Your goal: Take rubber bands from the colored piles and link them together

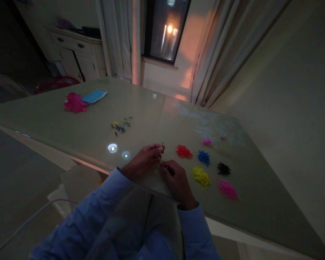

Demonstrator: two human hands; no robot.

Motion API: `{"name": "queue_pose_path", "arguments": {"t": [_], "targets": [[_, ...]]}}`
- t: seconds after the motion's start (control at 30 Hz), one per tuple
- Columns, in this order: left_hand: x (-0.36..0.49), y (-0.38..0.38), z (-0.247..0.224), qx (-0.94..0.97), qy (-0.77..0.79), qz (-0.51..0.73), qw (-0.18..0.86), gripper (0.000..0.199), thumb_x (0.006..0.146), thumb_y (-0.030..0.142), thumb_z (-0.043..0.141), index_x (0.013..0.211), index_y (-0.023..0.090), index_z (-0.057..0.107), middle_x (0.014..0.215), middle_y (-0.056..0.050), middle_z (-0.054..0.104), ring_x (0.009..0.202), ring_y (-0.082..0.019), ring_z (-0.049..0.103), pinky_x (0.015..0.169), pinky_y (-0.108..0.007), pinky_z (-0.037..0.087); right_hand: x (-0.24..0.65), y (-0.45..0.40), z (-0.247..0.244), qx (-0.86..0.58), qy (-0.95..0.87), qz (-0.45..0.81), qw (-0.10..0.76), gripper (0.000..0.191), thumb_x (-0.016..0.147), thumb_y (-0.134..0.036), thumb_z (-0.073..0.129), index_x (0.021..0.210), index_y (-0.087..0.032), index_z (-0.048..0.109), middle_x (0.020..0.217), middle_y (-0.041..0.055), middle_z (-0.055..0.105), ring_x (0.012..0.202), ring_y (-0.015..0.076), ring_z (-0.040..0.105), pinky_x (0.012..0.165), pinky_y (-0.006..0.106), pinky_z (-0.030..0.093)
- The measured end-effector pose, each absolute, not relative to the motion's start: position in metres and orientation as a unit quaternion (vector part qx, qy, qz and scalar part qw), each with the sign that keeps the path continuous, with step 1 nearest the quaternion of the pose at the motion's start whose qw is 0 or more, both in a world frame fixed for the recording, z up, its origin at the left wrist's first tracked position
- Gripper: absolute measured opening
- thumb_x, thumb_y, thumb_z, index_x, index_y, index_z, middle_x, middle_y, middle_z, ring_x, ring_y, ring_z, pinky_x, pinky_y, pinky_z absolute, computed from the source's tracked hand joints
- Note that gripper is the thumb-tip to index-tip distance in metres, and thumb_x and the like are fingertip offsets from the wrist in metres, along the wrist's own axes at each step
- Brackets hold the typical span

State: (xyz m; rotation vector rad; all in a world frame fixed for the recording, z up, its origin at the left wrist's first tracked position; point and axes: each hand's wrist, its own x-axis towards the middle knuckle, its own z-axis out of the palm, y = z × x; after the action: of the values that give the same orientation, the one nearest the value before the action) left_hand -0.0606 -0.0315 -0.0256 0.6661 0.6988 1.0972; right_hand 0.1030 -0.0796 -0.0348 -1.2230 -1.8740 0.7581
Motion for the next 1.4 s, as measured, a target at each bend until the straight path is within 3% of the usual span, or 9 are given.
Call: {"name": "queue_pose_path", "arguments": {"t": [0.37,0.67,1.4], "targets": [[-0.0637,-0.0329,-0.0254,0.291,0.303,0.494,0.762,0.026,0.066,0.023,0.08,0.083,0.015,0.063,0.083,-0.003,0.067,0.059,-0.007,0.055,0.056,-0.02,0.042,0.1027,-0.0798,-0.0342,-0.477,-0.736,0.295,0.378,0.014,0.089,-0.019,0.055,0.09,-0.02,0.069,0.088,0.005,0.069,0.079,0.0174,0.062,0.071,0.027,0.045],[-0.0609,-0.0343,-0.0194,0.293,0.319,0.5,0.75,0.026,0.062,0.021,0.082,0.077,0.015,0.062,0.072,0.001,0.061,0.056,-0.006,0.049,0.051,-0.019,0.035,0.1027,-0.0792,-0.0351,-0.474,-0.742,0.286,0.378,0.014,0.089,-0.019,0.055,0.09,-0.019,0.069,0.085,0.0049,0.068,0.077,0.0174,0.061,0.07,0.027,0.045],[-0.0624,-0.0339,-0.0237,0.364,0.324,0.483,0.728,0.039,0.066,0.045,0.085,0.078,0.011,0.07,0.074,-0.001,0.061,0.056,-0.005,0.045,0.053,-0.019,0.036,0.1019,-0.0802,-0.0336,-0.474,-0.737,0.29,0.384,0.014,0.09,-0.019,0.056,0.091,-0.019,0.069,0.087,0.0046,0.07,0.078,0.0164,0.061,0.07,0.026,0.044]]}}
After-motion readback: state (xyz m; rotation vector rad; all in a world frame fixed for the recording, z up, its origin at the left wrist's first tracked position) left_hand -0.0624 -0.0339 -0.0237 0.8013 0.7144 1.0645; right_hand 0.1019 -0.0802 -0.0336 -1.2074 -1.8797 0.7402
